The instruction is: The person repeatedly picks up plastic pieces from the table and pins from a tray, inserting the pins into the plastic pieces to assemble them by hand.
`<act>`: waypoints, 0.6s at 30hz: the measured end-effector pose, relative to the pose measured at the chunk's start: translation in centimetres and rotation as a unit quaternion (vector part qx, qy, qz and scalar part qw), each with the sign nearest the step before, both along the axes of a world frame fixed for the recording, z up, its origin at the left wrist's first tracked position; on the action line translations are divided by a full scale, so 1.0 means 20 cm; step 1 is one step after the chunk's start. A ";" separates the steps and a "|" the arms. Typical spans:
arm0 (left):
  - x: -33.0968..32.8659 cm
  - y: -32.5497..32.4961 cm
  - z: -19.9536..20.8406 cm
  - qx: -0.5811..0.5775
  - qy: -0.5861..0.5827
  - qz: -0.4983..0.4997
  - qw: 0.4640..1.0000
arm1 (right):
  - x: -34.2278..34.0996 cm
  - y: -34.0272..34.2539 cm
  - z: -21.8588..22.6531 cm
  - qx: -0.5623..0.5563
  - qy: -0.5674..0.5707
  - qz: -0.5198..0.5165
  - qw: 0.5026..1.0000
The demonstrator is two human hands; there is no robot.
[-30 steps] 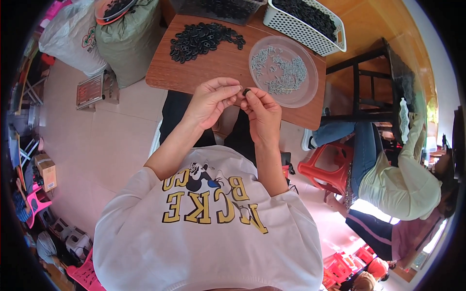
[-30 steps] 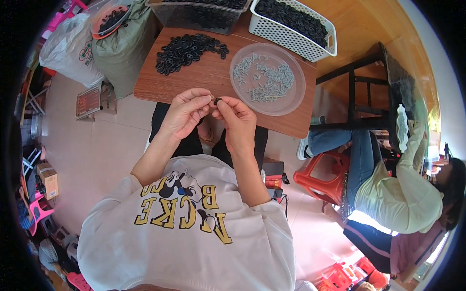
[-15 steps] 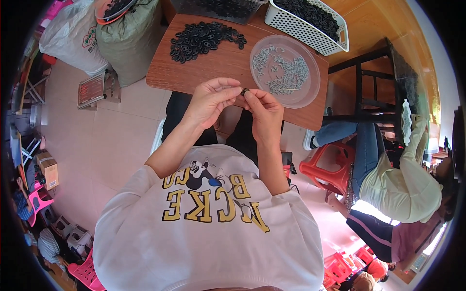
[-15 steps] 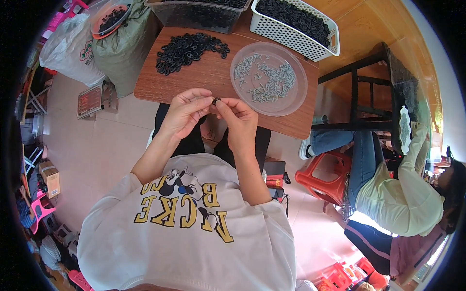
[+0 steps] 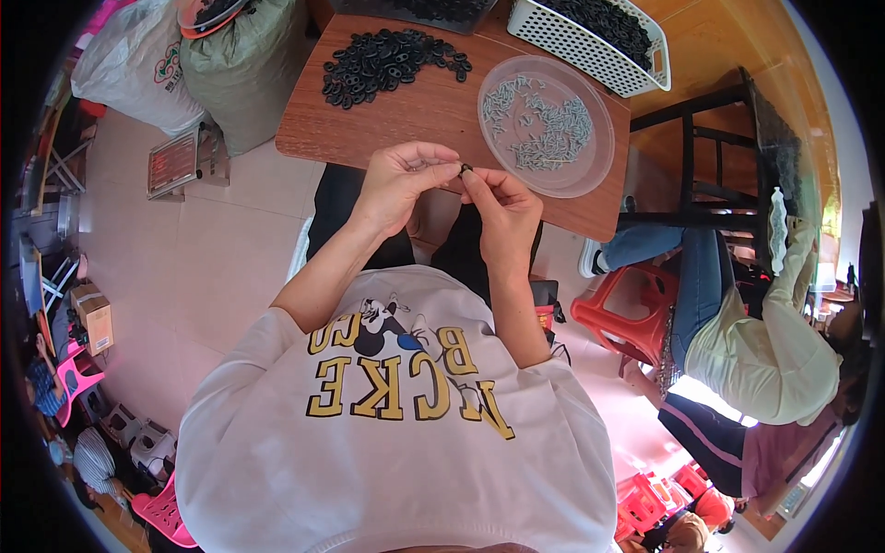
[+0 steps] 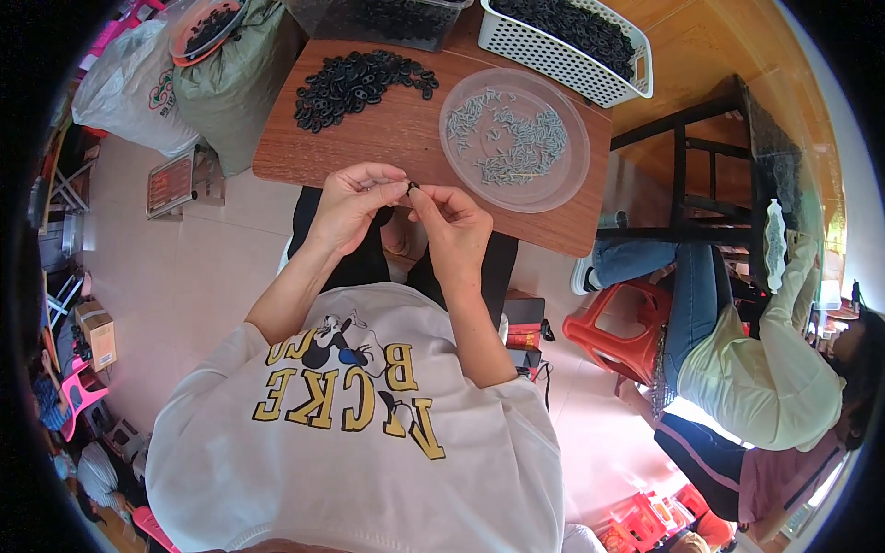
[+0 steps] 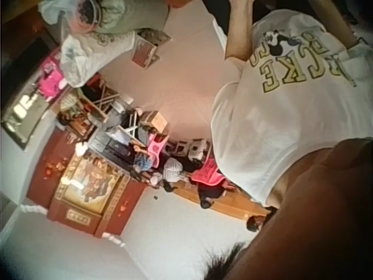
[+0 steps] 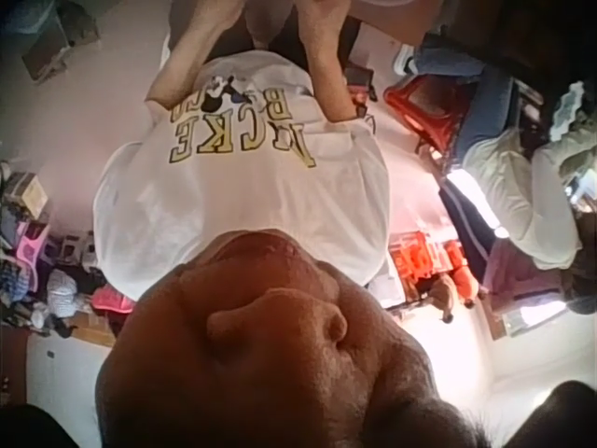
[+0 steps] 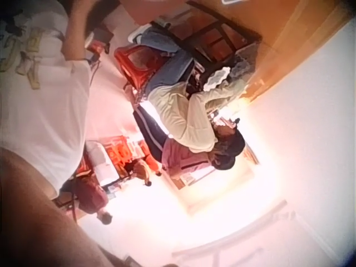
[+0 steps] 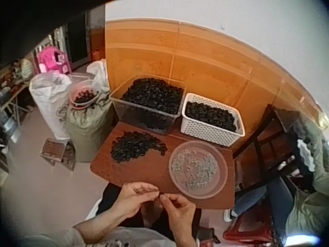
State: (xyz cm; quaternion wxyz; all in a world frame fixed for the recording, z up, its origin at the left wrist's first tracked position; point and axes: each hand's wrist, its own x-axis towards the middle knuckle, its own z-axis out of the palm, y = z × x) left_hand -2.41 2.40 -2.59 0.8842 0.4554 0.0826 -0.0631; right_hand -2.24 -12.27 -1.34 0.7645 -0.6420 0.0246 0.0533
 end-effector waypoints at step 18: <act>0.00 0.01 0.01 -0.026 0.029 -0.001 0.999 | 0.01 0.00 -0.03 0.016 0.019 0.002 1.000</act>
